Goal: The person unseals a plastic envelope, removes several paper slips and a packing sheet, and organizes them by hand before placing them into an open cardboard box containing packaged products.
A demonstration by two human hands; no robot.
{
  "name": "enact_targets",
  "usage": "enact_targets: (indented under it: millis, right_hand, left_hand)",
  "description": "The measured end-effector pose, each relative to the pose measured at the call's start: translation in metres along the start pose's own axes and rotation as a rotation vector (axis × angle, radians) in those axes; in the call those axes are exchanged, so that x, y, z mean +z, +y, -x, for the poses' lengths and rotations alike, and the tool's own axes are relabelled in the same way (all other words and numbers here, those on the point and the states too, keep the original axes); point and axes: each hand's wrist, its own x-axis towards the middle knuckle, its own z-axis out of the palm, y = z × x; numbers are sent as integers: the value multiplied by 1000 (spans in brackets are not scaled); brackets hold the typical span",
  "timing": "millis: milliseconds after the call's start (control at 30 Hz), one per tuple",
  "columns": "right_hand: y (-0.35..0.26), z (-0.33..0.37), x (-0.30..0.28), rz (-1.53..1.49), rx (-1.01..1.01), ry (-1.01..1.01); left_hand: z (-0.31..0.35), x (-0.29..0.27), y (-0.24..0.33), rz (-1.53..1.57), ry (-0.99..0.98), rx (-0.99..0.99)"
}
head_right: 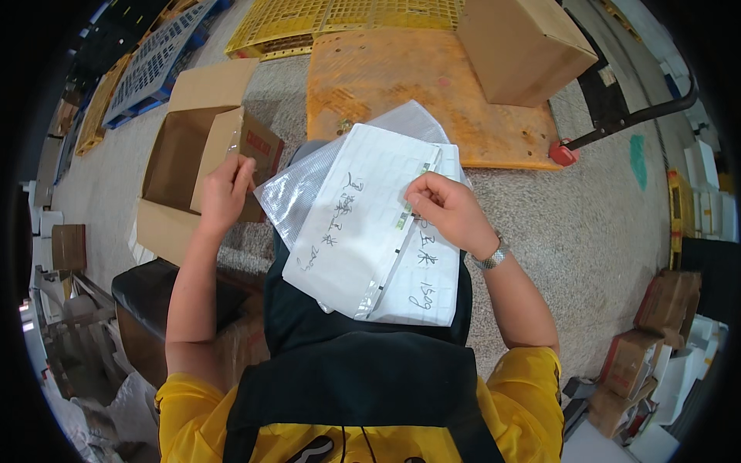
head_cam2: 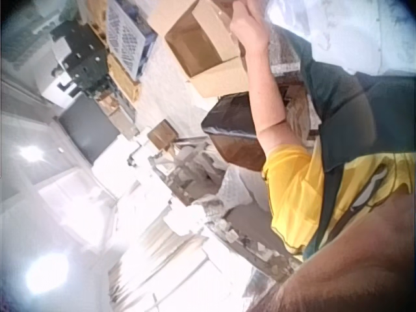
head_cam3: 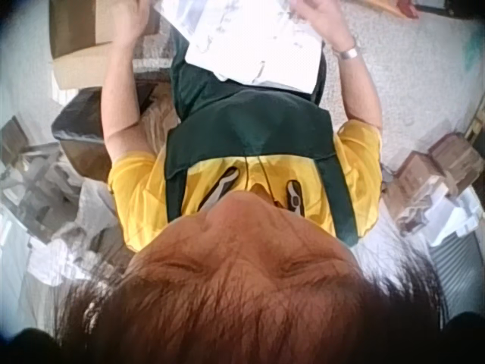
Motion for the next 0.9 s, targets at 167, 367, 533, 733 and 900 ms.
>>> enact_targets:
  millis: [167, 367, 533, 733, 900]
  right_hand:
    - [4, 7, 7, 364, -140, 30]
    - [-2, 12, 14, 586, -1, 25]
    - [5, 12, 16, 559, -41, 59]
    - [5, 12, 17, 546, -32, 57]
    - [5, 13, 17, 537, -48, 49]
  left_hand:
    - [-5, -10, -19, -261, -21, 61]
    - [-6, -30, -41, 338, -242, -222]
    - [6, -21, -26, 590, -213, -349]
    - [11, -13, -9, 495, -166, -280]
    - [10, -14, 10, -3, -198, -126]
